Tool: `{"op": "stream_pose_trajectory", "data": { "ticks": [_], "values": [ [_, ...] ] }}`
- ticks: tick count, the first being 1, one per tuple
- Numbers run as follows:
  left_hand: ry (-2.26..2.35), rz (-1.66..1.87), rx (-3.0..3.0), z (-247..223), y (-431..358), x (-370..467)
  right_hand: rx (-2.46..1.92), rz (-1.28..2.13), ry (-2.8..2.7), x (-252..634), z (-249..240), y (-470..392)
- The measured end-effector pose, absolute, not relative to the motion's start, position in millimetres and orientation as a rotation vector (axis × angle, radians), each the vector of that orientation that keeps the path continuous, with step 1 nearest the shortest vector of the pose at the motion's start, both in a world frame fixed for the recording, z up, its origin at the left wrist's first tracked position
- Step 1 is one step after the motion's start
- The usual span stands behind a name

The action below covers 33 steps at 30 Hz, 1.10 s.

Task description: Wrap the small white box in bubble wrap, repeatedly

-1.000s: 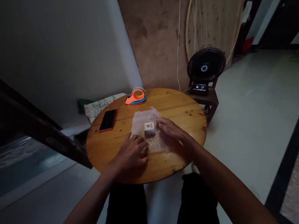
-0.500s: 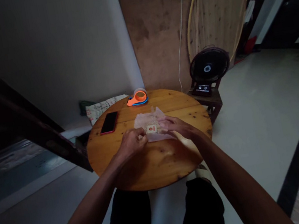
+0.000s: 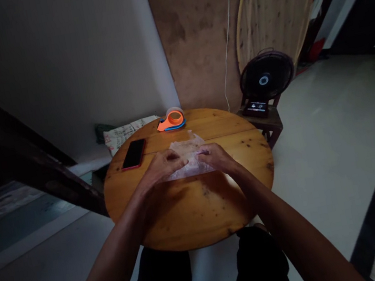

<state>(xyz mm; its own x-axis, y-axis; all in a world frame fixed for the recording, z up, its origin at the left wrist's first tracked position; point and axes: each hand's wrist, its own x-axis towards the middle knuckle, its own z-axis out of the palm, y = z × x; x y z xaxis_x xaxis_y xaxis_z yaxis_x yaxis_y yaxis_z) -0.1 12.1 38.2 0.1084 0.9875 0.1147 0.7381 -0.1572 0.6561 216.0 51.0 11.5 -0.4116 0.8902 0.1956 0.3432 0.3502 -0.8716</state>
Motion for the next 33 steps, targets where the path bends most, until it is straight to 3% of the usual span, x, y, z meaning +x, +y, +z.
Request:
{"op": "stream_pose_trajectory", "data": {
  "ticks": [10, 20, 29, 33],
  "values": [
    [1.394, 1.013, 1.587, 14.4, 23.4, 9.8, -1.227, 1.282, -1.769, 205.2, 13.7, 48.5],
    [1.344, 0.938, 1.484, 17.6, 13.4, 10.1, -1.221, 1.368, -1.66, 206.2, 6.3, 27.0],
    [1.252, 1.058, 1.346, 11.6, 4.3, 10.0, -1.308, 1.245, -1.609, 203.8, 6.5, 15.6],
    [1.237, 1.072, 1.338, 8.8, 4.1, 10.1, -1.341, 1.033, -1.651, 206.2, -1.9, 19.2]
  ]
}}
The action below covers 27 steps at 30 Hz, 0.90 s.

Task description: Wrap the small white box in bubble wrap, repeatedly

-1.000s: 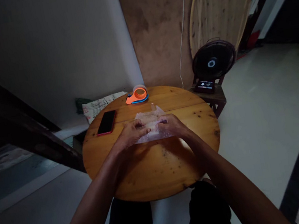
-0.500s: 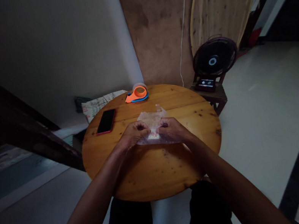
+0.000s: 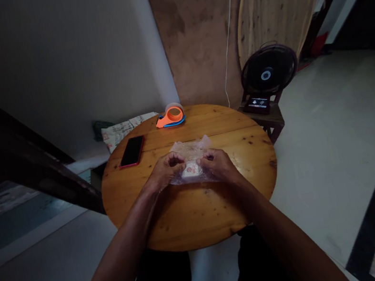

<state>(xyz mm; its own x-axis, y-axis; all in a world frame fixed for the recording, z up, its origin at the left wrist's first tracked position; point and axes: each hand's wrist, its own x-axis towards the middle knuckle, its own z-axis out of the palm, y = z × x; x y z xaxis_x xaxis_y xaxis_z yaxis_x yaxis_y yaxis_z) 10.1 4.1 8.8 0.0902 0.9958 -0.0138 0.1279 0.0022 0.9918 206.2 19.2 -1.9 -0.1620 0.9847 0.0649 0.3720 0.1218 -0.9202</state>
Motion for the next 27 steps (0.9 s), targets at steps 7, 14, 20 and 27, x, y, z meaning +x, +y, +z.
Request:
{"op": "stream_pose_trajectory", "data": {
  "ticks": [7, 14, 20, 27],
  "values": [
    [1.216, 1.082, 1.344, 8.0, 5.7, 10.2, -1.184, 0.406, -1.826, 211.6, -7.1, 18.5],
    [1.198, 1.071, 1.344, 3.9, 7.7, 12.8, -0.803, -0.068, -2.337, 201.3, 7.1, 1.2],
    [1.246, 1.029, 1.418, 17.2, 1.5, -2.8, -0.855, -0.091, -2.379, 200.9, 3.2, -3.3],
    [1.392, 0.853, 1.506, 19.8, -1.3, -23.7, -0.873, -0.127, -2.387, 198.6, 0.9, -5.0]
  ]
}}
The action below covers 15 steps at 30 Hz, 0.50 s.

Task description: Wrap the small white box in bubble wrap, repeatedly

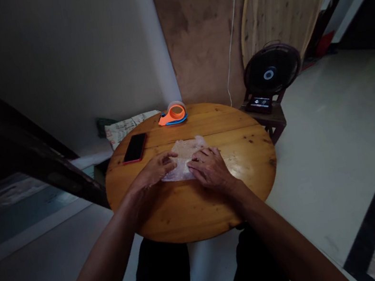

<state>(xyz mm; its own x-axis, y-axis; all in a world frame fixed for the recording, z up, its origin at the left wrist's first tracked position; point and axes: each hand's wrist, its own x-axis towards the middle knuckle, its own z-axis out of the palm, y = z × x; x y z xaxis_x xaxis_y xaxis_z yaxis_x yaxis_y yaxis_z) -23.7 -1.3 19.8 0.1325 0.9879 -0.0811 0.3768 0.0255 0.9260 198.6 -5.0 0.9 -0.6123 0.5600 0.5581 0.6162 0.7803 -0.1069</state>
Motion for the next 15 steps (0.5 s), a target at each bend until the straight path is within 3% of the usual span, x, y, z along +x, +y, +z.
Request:
{"op": "stream_pose_trajectory", "data": {
  "ticks": [8, 15],
  "values": [
    [1.659, 0.758, 1.573, 3.2, -0.2, -13.8, -0.869, -0.196, -2.394, 197.2, -3.3, -5.2],
    [1.834, 0.732, 1.63, 23.9, -13.5, -30.8, -0.849, -0.235, -2.396, 197.0, -5.3, -4.1]
  ]
}}
